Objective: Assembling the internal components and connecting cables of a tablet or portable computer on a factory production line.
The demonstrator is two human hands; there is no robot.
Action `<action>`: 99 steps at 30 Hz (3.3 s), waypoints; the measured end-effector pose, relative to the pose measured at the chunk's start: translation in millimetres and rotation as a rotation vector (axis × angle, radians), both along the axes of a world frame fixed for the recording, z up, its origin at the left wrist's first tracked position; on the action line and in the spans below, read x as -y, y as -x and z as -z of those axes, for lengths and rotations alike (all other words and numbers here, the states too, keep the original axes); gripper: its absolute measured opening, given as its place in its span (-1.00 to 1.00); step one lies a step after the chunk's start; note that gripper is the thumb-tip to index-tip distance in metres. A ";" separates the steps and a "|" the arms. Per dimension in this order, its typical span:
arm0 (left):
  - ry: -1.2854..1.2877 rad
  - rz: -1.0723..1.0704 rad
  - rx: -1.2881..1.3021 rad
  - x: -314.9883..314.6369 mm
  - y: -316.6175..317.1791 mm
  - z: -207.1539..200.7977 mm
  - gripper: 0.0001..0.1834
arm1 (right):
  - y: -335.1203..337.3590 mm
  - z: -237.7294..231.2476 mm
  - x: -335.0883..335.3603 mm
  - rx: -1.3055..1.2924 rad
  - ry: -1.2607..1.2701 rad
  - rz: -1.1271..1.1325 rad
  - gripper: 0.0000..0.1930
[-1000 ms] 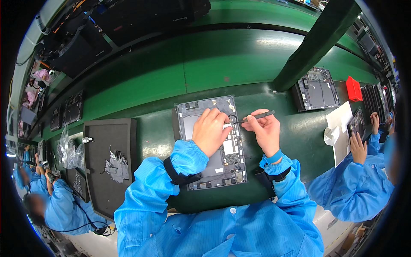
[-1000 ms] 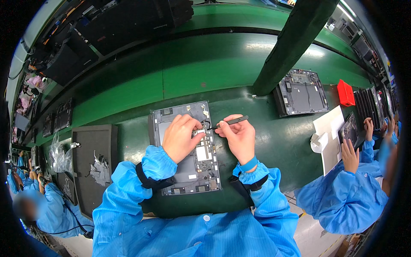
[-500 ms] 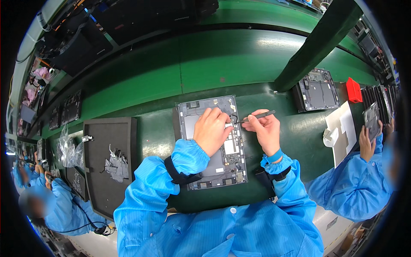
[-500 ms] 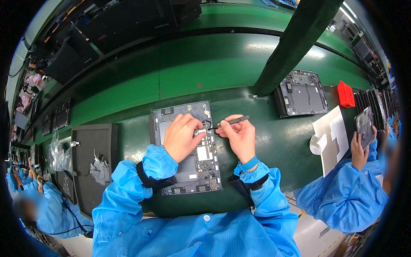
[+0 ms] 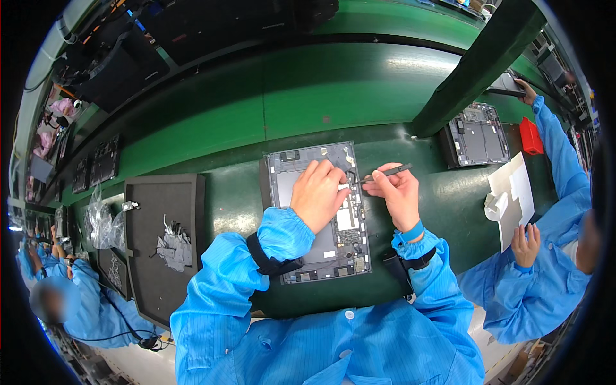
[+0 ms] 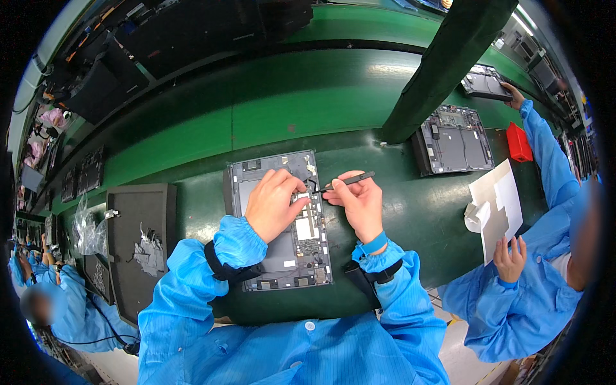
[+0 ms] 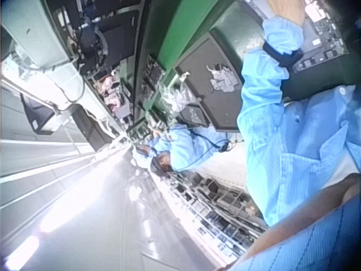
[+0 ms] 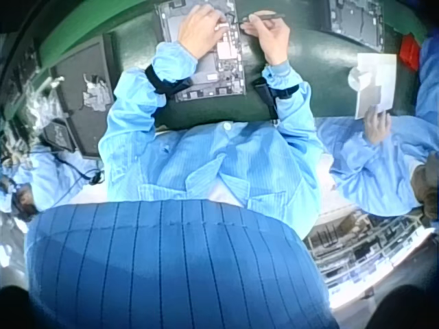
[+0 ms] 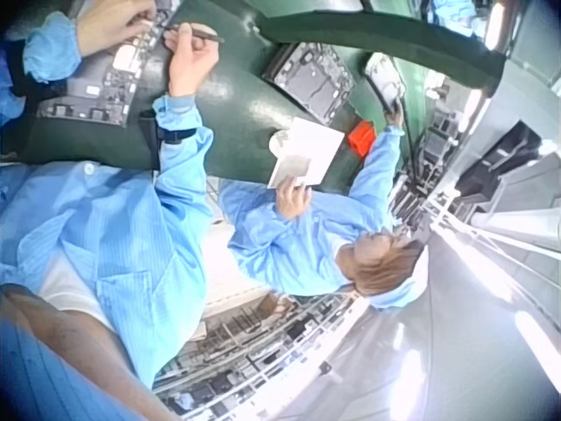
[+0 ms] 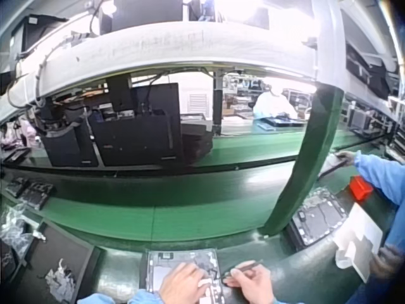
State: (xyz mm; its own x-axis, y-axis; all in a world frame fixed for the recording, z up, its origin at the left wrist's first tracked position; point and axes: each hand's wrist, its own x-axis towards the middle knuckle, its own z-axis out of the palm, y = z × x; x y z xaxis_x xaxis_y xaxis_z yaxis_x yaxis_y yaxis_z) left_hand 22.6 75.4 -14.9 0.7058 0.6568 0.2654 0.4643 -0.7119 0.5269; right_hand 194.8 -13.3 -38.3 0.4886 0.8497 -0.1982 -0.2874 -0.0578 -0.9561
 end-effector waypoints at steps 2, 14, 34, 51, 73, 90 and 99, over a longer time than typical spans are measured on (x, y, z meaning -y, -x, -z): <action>-0.002 0.000 0.001 0.3 0.4 -0.2 -0.77 | 1.1 0.8 0.0 0.052 -0.027 -0.002 -0.86; 0.006 -0.016 -0.027 1.6 -0.1 -2.4 -0.77 | 1.0 4.5 -0.4 0.073 -0.061 -0.016 -0.83; -0.004 0.081 -0.054 -0.3 -1.5 -3.7 -0.69 | 10.9 2.2 3.2 0.132 -0.102 0.059 -0.85; -0.069 0.098 -0.061 -8.1 -1.4 -4.4 -0.70 | 12.3 9.2 3.4 0.141 -0.092 0.050 -0.83; -0.125 0.151 -0.152 -15.3 0.1 -6.8 -0.69 | 1.4 -38.4 8.6 1.407 -0.086 -0.309 -0.85; -0.081 -0.448 0.186 -9.6 87.7 -24.4 -0.80 | 5.7 -36.2 40.3 0.816 0.181 -0.239 -0.81; 0.317 -0.501 0.169 28.7 104.9 8.6 -0.61 | 46.0 -21.5 42.2 0.843 0.119 -0.373 -0.63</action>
